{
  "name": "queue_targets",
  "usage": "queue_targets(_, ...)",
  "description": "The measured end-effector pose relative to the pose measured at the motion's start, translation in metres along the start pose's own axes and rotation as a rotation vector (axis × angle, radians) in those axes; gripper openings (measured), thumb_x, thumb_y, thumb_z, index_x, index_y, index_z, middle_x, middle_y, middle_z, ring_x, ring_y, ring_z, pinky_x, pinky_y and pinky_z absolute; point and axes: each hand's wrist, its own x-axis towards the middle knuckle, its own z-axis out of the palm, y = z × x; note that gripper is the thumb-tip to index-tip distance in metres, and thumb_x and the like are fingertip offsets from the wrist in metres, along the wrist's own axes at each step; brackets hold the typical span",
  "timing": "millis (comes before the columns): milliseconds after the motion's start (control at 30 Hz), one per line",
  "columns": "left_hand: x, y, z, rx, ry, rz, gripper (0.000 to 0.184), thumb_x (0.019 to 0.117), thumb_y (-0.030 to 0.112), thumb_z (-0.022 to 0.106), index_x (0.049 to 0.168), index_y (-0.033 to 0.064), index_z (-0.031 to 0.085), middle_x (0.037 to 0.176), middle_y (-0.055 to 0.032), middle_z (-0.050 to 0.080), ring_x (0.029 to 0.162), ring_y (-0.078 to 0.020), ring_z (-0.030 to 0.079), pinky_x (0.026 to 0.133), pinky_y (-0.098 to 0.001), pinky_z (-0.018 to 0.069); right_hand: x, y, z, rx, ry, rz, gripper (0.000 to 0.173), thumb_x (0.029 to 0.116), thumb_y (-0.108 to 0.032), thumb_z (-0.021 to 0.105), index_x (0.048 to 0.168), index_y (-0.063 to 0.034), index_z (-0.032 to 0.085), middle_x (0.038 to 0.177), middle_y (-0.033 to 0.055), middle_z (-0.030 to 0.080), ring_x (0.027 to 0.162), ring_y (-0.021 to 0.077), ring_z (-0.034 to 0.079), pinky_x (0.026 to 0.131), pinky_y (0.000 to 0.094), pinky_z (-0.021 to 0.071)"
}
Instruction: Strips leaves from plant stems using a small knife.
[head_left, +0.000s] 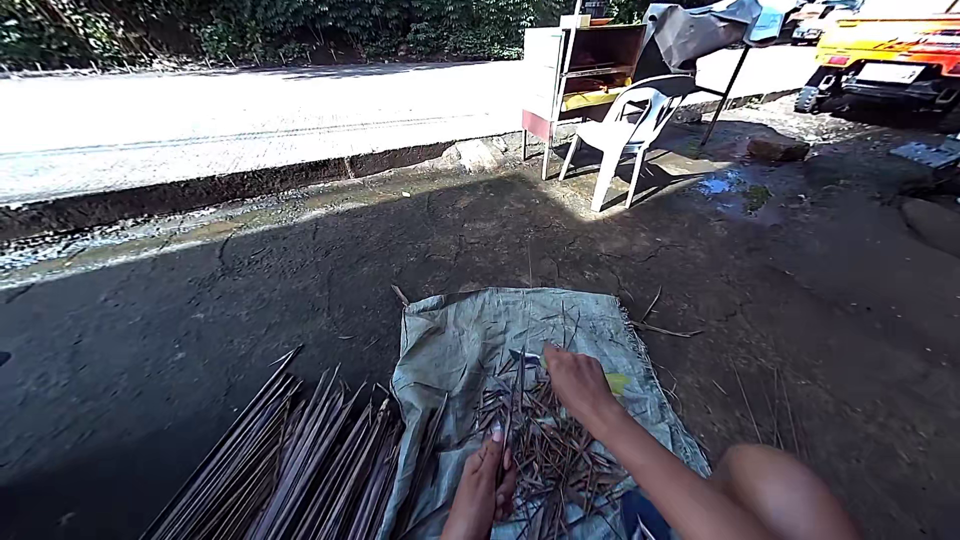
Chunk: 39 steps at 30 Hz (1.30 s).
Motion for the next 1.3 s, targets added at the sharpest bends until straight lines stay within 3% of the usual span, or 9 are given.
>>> queue_targets(100,-0.002,-0.007,-0.003,0.016,0.020,-0.018,0.045,0.1133,0.018,0.019,0.078,0.0117,0.047,0.049,0.0084,0.041,0.039,0.0018,0.036,0.042,-0.0129,0.0333,0.008,0.015,-0.019,0.012,-0.004,0.115,0.031,0.1077,-0.006,0.040,0.133,0.0030,0.055,0.119,0.0266,0.068,0.114,0.0440,0.067,0.092,0.0567,0.0513)
queue_targets(333,0.002,-0.005,0.001,0.104,0.117,0.030,0.039,0.1133,0.015,0.025,0.083,0.0090,0.049,0.051,0.0084,0.042,0.040,0.0028,0.037,0.042,-0.0122,0.0330,-0.040,-0.025,0.014,-0.025,-0.271,-0.264,0.026,0.1065,-0.006,0.046,0.127,0.0049,0.058,0.110,0.0287,0.069,0.108,0.0465,0.067,0.089,0.0596,0.0511)
queue_targets(667,-0.002,-0.009,0.001,0.289,0.089,0.119,0.034,0.1115,0.010,0.026,0.089,0.0074,0.050,0.056,0.0099,0.042,0.045,0.0032,0.038,0.047,-0.0130,0.0343,0.012,0.023,-0.018,0.142,-0.052,0.113,0.031,0.1085,-0.011,0.044,0.130,0.0045,0.058,0.121,0.0279,0.067,0.116,0.0440,0.065,0.096,0.0576,0.0495)
queue_targets(733,0.000,-0.010,-0.002,0.266,0.083,0.127,0.035,0.1115,0.011,0.025,0.088,0.0074,0.051,0.055,0.0098,0.043,0.044,0.0032,0.038,0.046,-0.0128,0.0345,0.006,0.020,0.003,0.487,-0.112,-0.031,0.037,0.1117,-0.024,0.043,0.117,0.0059,0.065,0.097,0.0238,0.065,0.090,0.0360,0.064,0.083,0.0512,0.0505)
queue_targets(800,0.002,-0.012,-0.002,0.236,0.057,0.135,0.035,0.1113,0.011,0.026,0.089,0.0074,0.052,0.055,0.0096,0.044,0.044,0.0030,0.040,0.046,-0.0130,0.0359,-0.006,0.007,0.029,0.863,-0.239,-0.114,0.037,0.1109,-0.028,0.047,0.108,0.0024,0.067,0.068,0.0012,0.052,0.057,0.0101,0.048,0.059,0.0277,0.0428)
queue_targets(967,-0.003,-0.011,0.003,0.213,-0.016,0.082,0.042,0.1116,0.014,0.023,0.086,0.0069,0.055,0.055,0.0086,0.049,0.045,0.0017,0.046,0.048,-0.0141,0.0423,0.000,0.004,0.023,1.242,-0.231,0.012,0.026,0.1115,-0.016,0.043,0.103,0.0010,0.061,0.058,-0.0063,0.048,0.044,0.0005,0.038,0.044,0.0176,0.0326)
queue_targets(1033,-0.004,-0.009,0.003,0.123,-0.016,0.014,0.047,0.1123,0.016,0.020,0.080,0.0089,0.053,0.051,0.0084,0.048,0.041,0.0019,0.044,0.045,-0.0133,0.0399,0.011,0.015,0.014,1.062,-0.048,-0.012,0.032,0.1126,-0.018,0.040,0.109,0.0028,0.064,0.061,-0.0019,0.052,0.047,0.0052,0.042,0.048,0.0217,0.0371)
queue_targets(1133,-0.003,-0.005,-0.003,-0.061,0.002,-0.052,0.050,0.1138,0.021,0.016,0.078,0.0109,0.049,0.049,0.0083,0.044,0.039,0.0022,0.040,0.042,-0.0121,0.0372,-0.011,0.006,0.000,0.387,-0.100,-0.178,0.032,0.1092,-0.015,0.044,0.128,0.0040,0.062,0.105,0.0245,0.069,0.101,0.0386,0.068,0.091,0.0539,0.0520)
queue_targets(1300,-0.002,-0.001,-0.004,-0.156,-0.042,-0.043,0.049,0.1134,0.022,0.014,0.078,0.0132,0.047,0.049,0.0099,0.043,0.038,0.0034,0.039,0.041,-0.0112,0.0359,-0.027,-0.017,0.014,-0.029,-0.164,-0.274,0.026,0.1064,-0.006,0.045,0.125,0.0058,0.058,0.109,0.0286,0.069,0.104,0.0467,0.068,0.086,0.0598,0.0524)
